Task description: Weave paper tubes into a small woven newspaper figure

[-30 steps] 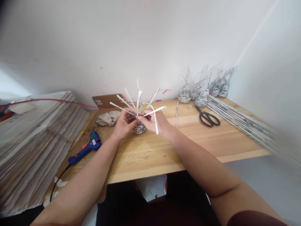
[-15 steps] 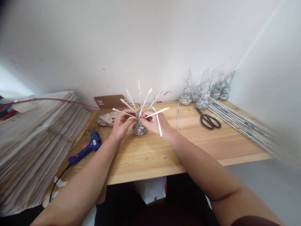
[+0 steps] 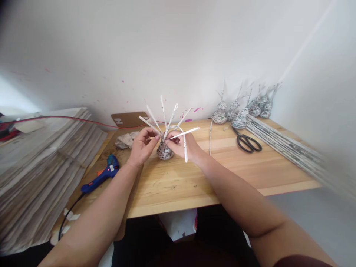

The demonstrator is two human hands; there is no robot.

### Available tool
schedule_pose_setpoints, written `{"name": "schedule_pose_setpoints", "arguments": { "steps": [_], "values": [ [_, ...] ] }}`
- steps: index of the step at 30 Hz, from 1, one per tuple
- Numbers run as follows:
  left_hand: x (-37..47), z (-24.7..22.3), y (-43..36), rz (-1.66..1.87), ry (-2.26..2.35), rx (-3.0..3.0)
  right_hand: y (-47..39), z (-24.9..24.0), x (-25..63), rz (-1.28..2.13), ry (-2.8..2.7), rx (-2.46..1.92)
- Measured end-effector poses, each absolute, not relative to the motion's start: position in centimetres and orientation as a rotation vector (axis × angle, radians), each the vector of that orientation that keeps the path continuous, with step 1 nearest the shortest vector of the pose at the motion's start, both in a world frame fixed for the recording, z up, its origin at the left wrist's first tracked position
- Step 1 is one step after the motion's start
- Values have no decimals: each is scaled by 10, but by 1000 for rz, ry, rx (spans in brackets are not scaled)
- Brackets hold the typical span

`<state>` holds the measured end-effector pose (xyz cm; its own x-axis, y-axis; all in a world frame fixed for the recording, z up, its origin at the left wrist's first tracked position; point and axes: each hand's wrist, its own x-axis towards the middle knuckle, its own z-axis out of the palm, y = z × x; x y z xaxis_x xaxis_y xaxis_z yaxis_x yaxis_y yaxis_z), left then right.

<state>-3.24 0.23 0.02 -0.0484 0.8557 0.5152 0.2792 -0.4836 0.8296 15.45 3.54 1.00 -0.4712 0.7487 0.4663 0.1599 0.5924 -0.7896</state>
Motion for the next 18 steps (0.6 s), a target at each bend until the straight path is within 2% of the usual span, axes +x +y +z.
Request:
{"name": "schedule_pose_setpoints", "arguments": {
  "steps": [8, 18],
  "values": [
    [-36, 7, 3, 1420, 1194, 1918, 34, 9, 155, 866, -2013, -670],
    [-41, -3, 9, 1396, 1135, 1849, 40, 11, 162, 823, -2054, -724]
  ]
}}
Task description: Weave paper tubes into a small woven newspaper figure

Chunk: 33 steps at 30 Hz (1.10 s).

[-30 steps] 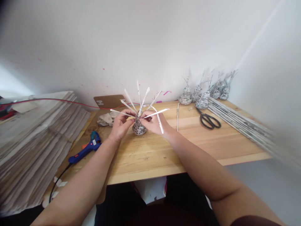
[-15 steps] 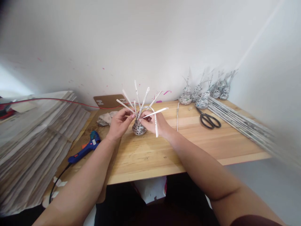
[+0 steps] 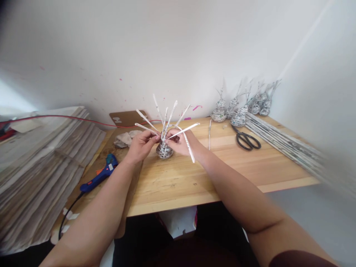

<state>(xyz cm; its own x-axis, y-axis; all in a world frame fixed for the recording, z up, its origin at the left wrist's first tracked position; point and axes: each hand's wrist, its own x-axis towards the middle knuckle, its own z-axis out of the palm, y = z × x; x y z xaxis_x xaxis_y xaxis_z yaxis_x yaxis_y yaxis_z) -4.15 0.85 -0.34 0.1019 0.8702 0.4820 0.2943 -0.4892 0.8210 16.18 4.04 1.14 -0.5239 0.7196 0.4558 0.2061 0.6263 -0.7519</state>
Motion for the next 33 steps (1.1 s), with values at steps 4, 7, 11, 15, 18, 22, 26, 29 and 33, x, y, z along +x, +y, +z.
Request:
{"name": "schedule_pose_setpoints", "arguments": {
  "steps": [4, 7, 11, 15, 18, 22, 26, 29, 33],
  "values": [
    [-42, -3, 8, 1394, 1133, 1874, 39, 11, 161, 853, -2054, -706],
    [-42, 0, 8, 1379, 1097, 1858, 38, 14, 161, 807, -2090, -701],
    [-43, 0, 9, 1367, 1070, 1798, 39, 18, 165, 794, -2118, -682],
    [-44, 1, 8, 1362, 1054, 1838, 40, 18, 166, 819, -2118, -689],
    [-44, 1, 7, 1382, 1067, 1881, 40, 18, 165, 827, -2098, -687],
    [-42, 0, 8, 1401, 1018, 1783, 39, 20, 166, 847, -2091, -737],
    [-40, -3, 8, 1390, 999, 1661, 39, 22, 168, 911, -2065, -766],
    [-39, -3, 8, 1375, 972, 1630, 40, 24, 169, 937, -2068, -770],
    [-41, -3, 8, 1343, 966, 1719, 42, 23, 170, 940, -2094, -748]
  ]
}}
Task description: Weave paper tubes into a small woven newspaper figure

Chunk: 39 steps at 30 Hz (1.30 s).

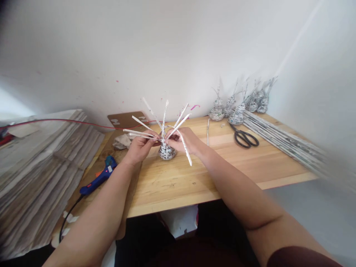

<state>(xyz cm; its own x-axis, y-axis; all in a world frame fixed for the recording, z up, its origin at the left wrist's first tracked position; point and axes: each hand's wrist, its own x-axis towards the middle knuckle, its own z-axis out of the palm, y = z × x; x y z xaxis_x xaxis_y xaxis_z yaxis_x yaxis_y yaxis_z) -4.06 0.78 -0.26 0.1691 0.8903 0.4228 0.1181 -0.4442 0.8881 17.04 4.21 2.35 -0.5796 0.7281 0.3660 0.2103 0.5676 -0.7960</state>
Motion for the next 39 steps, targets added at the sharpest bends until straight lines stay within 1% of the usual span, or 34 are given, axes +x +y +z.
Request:
{"name": "schedule_pose_setpoints", "arguments": {
  "steps": [5, 9, 14, 18, 23, 27, 29, 32, 35, 37, 39],
  "values": [
    [-44, -4, 8, 1300, 1044, 1926, 40, 22, 169, 966, -2079, -759],
    [-46, -4, 8, 1289, 1105, 1911, 40, 22, 169, 924, -2115, -780],
    [-42, -2, 8, 1332, 1070, 1915, 46, 16, 171, 848, -2130, -730],
    [-38, 2, 7, 1410, 1073, 2014, 46, 15, 169, 930, -2084, -748],
    [-39, 6, 4, 1313, 1095, 2074, 40, 18, 165, 990, -1959, -775],
    [-41, 4, 4, 1289, 1159, 2123, 38, 20, 162, 1147, -1793, -802],
    [-41, 1, 5, 1287, 1184, 2129, 37, 21, 162, 1169, -1792, -854],
    [-41, -1, 7, 1304, 1173, 2139, 35, 24, 162, 978, -1928, -923],
    [-41, 1, 6, 1307, 1142, 2167, 31, 25, 161, 760, -1984, -883],
    [-41, 5, 4, 1288, 1150, 2207, 29, 24, 159, 710, -1947, -815],
    [-41, 8, 2, 1265, 1178, 2234, 29, 21, 157, 729, -1904, -743]
  ]
}}
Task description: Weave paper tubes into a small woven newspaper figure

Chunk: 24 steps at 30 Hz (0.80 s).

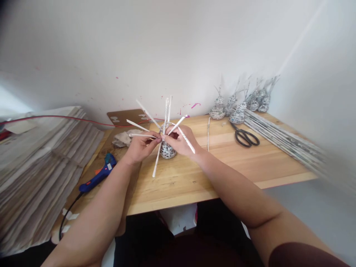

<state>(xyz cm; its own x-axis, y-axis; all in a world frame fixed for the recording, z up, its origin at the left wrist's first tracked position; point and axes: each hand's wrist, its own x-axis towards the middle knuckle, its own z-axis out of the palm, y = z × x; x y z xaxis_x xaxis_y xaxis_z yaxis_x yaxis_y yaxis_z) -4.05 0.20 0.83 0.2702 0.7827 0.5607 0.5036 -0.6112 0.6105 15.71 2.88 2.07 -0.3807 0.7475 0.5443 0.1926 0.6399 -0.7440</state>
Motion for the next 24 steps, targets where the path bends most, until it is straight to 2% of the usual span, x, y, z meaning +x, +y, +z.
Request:
{"name": "schedule_pose_setpoints", "arguments": {
  "steps": [12, 16, 24],
  "values": [
    [-34, 3, 1, 1247, 1202, 2227, 43, 11, 162, 1054, -1908, -696],
    [-33, 5, 0, 1212, 1248, 2207, 39, 16, 165, 919, -2098, -724],
    [-34, 3, 1, 1229, 1248, 2169, 31, 22, 160, 754, -2100, -680]
  ]
}}
